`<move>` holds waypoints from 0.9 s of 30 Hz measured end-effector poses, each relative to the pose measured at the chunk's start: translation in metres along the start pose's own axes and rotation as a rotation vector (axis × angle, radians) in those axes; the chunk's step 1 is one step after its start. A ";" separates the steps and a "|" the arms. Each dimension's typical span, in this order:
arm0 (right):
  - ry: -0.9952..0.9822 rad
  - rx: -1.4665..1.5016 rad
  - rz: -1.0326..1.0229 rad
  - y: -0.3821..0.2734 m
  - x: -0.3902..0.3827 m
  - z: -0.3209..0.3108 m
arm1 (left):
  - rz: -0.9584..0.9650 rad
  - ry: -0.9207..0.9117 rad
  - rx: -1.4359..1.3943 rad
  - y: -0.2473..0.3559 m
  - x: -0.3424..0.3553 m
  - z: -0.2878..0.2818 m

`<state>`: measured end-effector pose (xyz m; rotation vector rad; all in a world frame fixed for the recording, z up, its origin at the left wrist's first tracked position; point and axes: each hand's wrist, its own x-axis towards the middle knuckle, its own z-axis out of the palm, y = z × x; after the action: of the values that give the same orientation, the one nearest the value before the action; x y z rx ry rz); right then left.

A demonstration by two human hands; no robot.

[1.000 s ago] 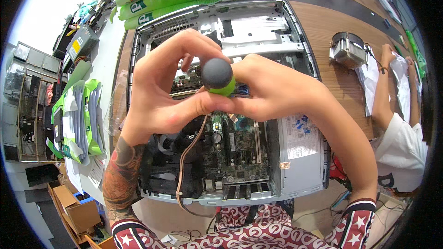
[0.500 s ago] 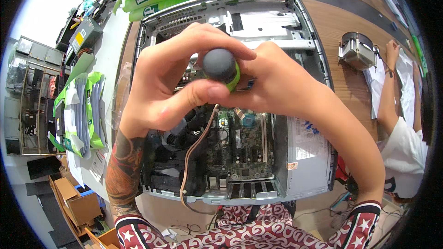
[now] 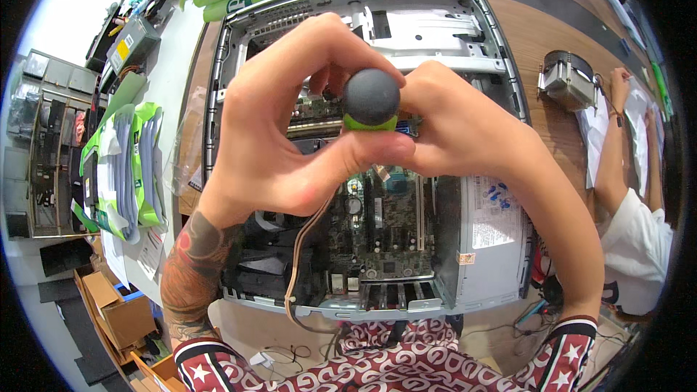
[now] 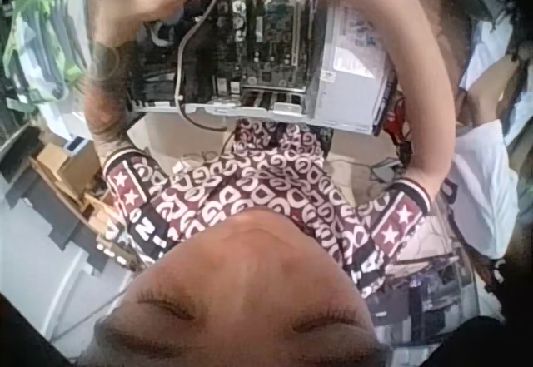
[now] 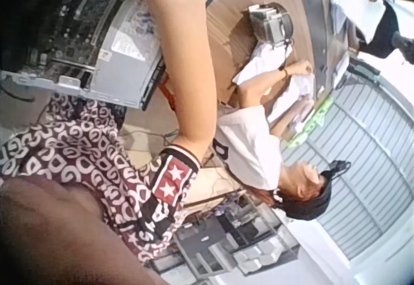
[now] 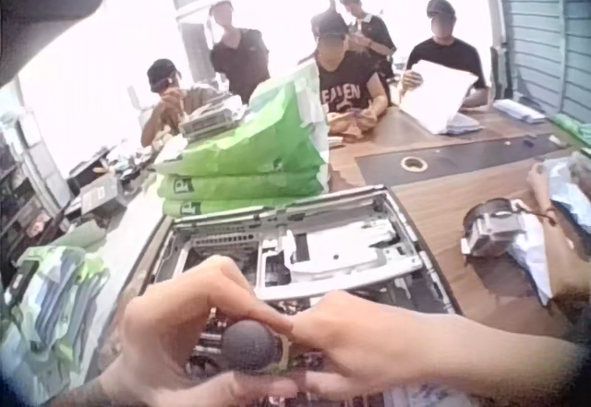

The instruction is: The person uses a screwdriver to secure components inside an open computer chassis on a table, handling screws and positioning a cooling fan.

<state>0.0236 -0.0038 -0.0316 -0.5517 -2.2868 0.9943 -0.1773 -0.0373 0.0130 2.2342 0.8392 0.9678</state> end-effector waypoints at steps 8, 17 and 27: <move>-0.002 0.075 -0.012 0.003 0.002 -0.001 | -0.017 0.004 0.020 0.000 0.002 0.002; 0.026 -0.064 -0.068 0.005 0.002 0.001 | 0.023 -0.002 0.043 0.004 0.003 -0.002; -0.115 0.044 -0.039 0.002 0.000 0.002 | 0.138 -0.134 -0.036 -0.004 0.007 -0.012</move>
<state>0.0225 -0.0030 -0.0343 -0.4400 -2.3603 1.0799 -0.1842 -0.0270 0.0200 2.3209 0.6110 0.8755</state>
